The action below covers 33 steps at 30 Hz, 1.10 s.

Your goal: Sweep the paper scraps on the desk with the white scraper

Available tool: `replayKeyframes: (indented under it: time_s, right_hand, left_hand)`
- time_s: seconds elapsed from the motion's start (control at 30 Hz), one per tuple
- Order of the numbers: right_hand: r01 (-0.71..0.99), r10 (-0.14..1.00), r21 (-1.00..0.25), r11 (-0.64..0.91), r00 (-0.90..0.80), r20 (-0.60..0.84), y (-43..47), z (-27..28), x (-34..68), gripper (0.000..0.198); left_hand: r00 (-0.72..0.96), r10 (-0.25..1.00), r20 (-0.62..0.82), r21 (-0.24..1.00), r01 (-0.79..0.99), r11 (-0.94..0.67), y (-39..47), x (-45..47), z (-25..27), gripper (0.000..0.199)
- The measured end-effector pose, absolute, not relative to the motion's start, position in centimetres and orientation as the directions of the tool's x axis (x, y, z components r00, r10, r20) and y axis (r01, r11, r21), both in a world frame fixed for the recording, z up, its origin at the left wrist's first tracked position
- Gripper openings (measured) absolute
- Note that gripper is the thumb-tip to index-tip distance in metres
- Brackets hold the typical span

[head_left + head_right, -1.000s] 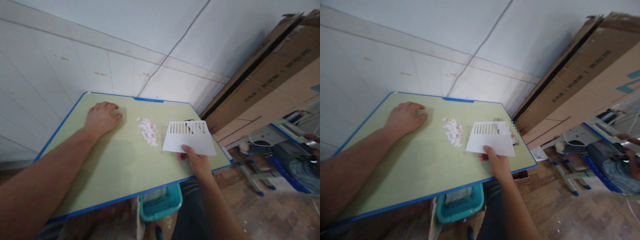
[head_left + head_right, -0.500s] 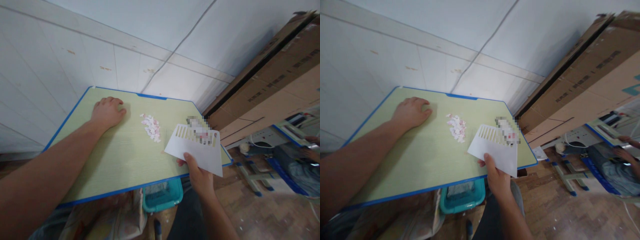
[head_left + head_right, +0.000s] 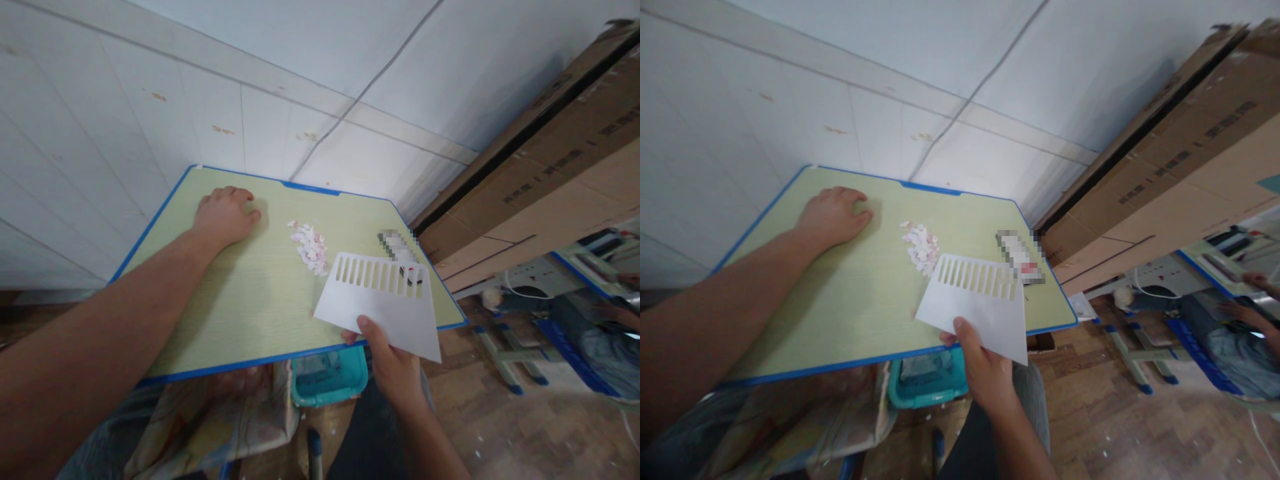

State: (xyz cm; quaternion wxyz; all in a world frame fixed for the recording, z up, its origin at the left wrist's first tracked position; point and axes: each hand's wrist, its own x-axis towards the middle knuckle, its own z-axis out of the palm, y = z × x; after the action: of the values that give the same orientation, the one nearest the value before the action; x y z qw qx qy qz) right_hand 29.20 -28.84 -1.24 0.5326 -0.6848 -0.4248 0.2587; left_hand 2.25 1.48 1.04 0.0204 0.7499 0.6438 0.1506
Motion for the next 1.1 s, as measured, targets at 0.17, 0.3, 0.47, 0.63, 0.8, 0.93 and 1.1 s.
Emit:
replayKeyframes:
  time_s: [0.17, 0.3, 0.47, 0.63, 0.8, 0.93, 1.1]
  right_hand:
    - [0.290, 0.836, -0.951, -0.107, 0.544, 0.072, -28.9, -1.2, 28.5, 0.044]
    - [0.253, 0.855, -0.961, -0.107, 0.516, 0.041, -29.1, -1.2, 27.6, 0.041]
    - [0.206, 0.864, -0.975, -0.084, 0.503, 0.032, -28.8, -1.6, 27.4, 0.037]
    - [0.180, 0.880, -0.982, -0.048, 0.473, 0.044, -28.1, -2.8, 27.5, 0.034]
    - [0.154, 0.906, -0.988, 0.004, 0.418, 0.069, -28.0, -3.3, 27.1, 0.039]
    - [0.150, 0.878, -0.988, 0.043, 0.466, 0.109, -28.0, -2.9, 26.9, 0.036]
    - [0.190, 0.918, -0.981, 0.041, 0.381, 0.112, -28.5, -2.2, 27.0, 0.038]
  left_hand:
    - [0.148, 0.970, 0.192, 0.260, 0.946, -0.196, 1.5, 1.7, 0.9, 0.063]
    - [0.165, 0.973, 0.163, 0.271, 0.940, -0.205, 2.0, 1.3, 0.6, 0.064]
    - [0.171, 0.975, 0.142, 0.251, 0.946, -0.203, 0.7, 0.3, 0.5, 0.065]
    - [0.164, 0.977, 0.137, 0.223, 0.956, -0.191, -4.9, -2.7, 0.1, 0.070]
    - [0.135, 0.975, 0.178, 0.210, 0.962, -0.172, -8.7, -4.2, -0.4, 0.073]
    - [0.138, 0.964, 0.228, 0.241, 0.951, -0.193, -9.1, -3.7, -0.1, 0.067]
    - [0.141, 0.957, 0.253, 0.278, 0.937, -0.212, -9.4, -3.4, 0.2, 0.066]
